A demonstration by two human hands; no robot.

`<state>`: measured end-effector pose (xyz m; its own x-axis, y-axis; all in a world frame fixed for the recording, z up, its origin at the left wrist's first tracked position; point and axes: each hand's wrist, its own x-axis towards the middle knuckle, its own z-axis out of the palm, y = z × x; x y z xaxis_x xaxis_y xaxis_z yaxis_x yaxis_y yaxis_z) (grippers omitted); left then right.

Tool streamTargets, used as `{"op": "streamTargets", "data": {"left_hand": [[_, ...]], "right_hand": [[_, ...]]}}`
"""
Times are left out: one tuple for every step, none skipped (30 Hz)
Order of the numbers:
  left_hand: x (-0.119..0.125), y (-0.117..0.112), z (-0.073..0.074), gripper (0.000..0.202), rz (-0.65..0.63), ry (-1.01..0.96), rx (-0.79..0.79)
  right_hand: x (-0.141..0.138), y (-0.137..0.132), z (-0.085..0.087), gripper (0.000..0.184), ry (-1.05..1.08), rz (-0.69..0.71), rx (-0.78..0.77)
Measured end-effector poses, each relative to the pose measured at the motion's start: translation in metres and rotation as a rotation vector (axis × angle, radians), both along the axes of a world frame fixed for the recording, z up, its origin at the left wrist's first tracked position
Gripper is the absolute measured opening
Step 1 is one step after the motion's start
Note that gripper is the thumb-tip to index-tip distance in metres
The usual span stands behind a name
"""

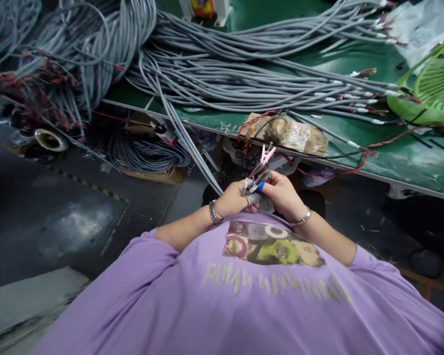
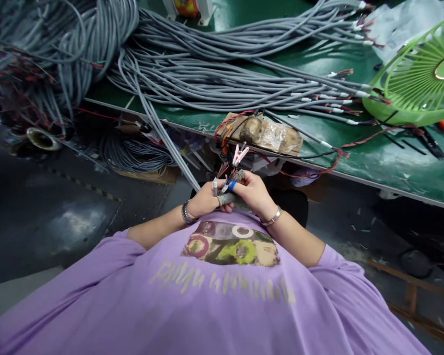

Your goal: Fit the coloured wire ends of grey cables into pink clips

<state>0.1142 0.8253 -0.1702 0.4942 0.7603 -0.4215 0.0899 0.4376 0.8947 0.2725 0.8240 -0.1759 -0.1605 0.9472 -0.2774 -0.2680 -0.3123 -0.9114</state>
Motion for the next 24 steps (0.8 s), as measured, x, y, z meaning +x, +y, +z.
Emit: {"op": "streamTargets", "data": {"left_hand": [[0.001, 0.001, 0.001, 0.047, 0.001, -0.018, -0.001], [0.002, 0.002, 0.001, 0.046, 0.017, -0.039, 0.009], [0.002, 0.003, 0.002, 0.045, 0.049, -0.063, 0.021], [0.002, 0.003, 0.002, 0.045, 0.094, -0.088, 0.030], [0.002, 0.003, 0.002, 0.046, 0.146, -0.110, 0.034], [0.002, 0.003, 0.003, 0.046, 0.198, -0.127, 0.034], [0.001, 0.002, 0.002, 0.047, 0.245, -0.139, 0.030], [0.001, 0.001, 0.002, 0.047, 0.284, -0.144, 0.024], [0.001, 0.000, 0.002, 0.048, 0.319, -0.145, 0.020], [0.000, 0.000, 0.001, 0.048, 0.352, -0.145, 0.022], [0.000, -0.001, 0.000, 0.048, 0.385, -0.147, 0.029], [0.000, -0.001, -0.002, 0.047, 0.413, -0.150, 0.043], [-0.001, -0.002, -0.003, 0.046, 0.433, -0.151, 0.062], [-0.001, -0.003, -0.004, 0.045, 0.440, -0.151, 0.084], [-0.002, -0.003, -0.005, 0.044, 0.433, -0.146, 0.103], [-0.002, -0.004, -0.006, 0.043, 0.412, -0.135, 0.119], [-0.003, -0.004, -0.006, 0.042, 0.378, -0.120, 0.131], [-0.004, -0.005, -0.005, 0.042, 0.333, -0.101, 0.138], [-0.005, -0.005, -0.004, 0.042, 0.271, -0.077, 0.135], [-0.006, -0.004, -0.003, 0.042, 0.193, -0.054, 0.126], [-0.007, -0.004, -0.001, 0.042, 0.111, -0.036, 0.109], [-0.008, -0.003, 0.000, 0.042, 0.037, -0.027, 0.083], [-0.009, -0.002, 0.001, 0.042, -0.018, -0.029, 0.053], [-0.009, -0.001, 0.002, 0.042, -0.042, -0.038, 0.023]], "right_hand": [[0.001, 0.002, 0.000, 0.037, 0.007, -0.003, 0.001], [0.002, 0.003, 0.000, 0.039, 0.026, -0.011, -0.008], [0.002, 0.004, 0.000, 0.040, 0.052, -0.021, -0.017], [0.002, 0.004, -0.001, 0.041, 0.081, -0.030, -0.025], [0.002, 0.003, -0.002, 0.040, 0.107, -0.039, -0.028], [0.001, 0.001, -0.003, 0.039, 0.123, -0.049, -0.023], [0.001, -0.001, -0.004, 0.037, 0.125, -0.054, -0.014], [0.000, -0.003, -0.005, 0.036, 0.116, -0.053, -0.001], [-0.001, -0.005, -0.005, 0.034, 0.100, -0.047, 0.015], [-0.002, -0.007, -0.006, 0.033, 0.080, -0.036, 0.033], [-0.002, -0.009, -0.006, 0.032, 0.059, -0.022, 0.049], [-0.003, -0.010, -0.006, 0.032, 0.040, -0.010, 0.060], [-0.003, -0.010, -0.007, 0.033, 0.022, -0.003, 0.065], [-0.002, -0.010, -0.007, 0.033, 0.005, -0.006, 0.063], [-0.002, -0.010, -0.008, 0.033, -0.011, -0.018, 0.059], [-0.001, -0.009, -0.008, 0.033, -0.020, -0.036, 0.057], [-0.001, -0.008, -0.008, 0.032, -0.022, -0.061, 0.059], [0.000, -0.008, -0.007, 0.032, -0.018, -0.083, 0.064], [-0.001, -0.007, -0.006, 0.032, -0.013, -0.095, 0.069], [-0.002, -0.006, -0.005, 0.032, -0.008, -0.091, 0.074], [-0.003, -0.005, -0.004, 0.033, -0.002, -0.074, 0.078], [-0.005, -0.004, -0.003, 0.034, 0.002, -0.051, 0.077], [-0.006, -0.003, -0.002, 0.035, 0.006, -0.030, 0.071], [-0.008, -0.003, -0.002, 0.036, 0.011, -0.017, 0.059]]}}
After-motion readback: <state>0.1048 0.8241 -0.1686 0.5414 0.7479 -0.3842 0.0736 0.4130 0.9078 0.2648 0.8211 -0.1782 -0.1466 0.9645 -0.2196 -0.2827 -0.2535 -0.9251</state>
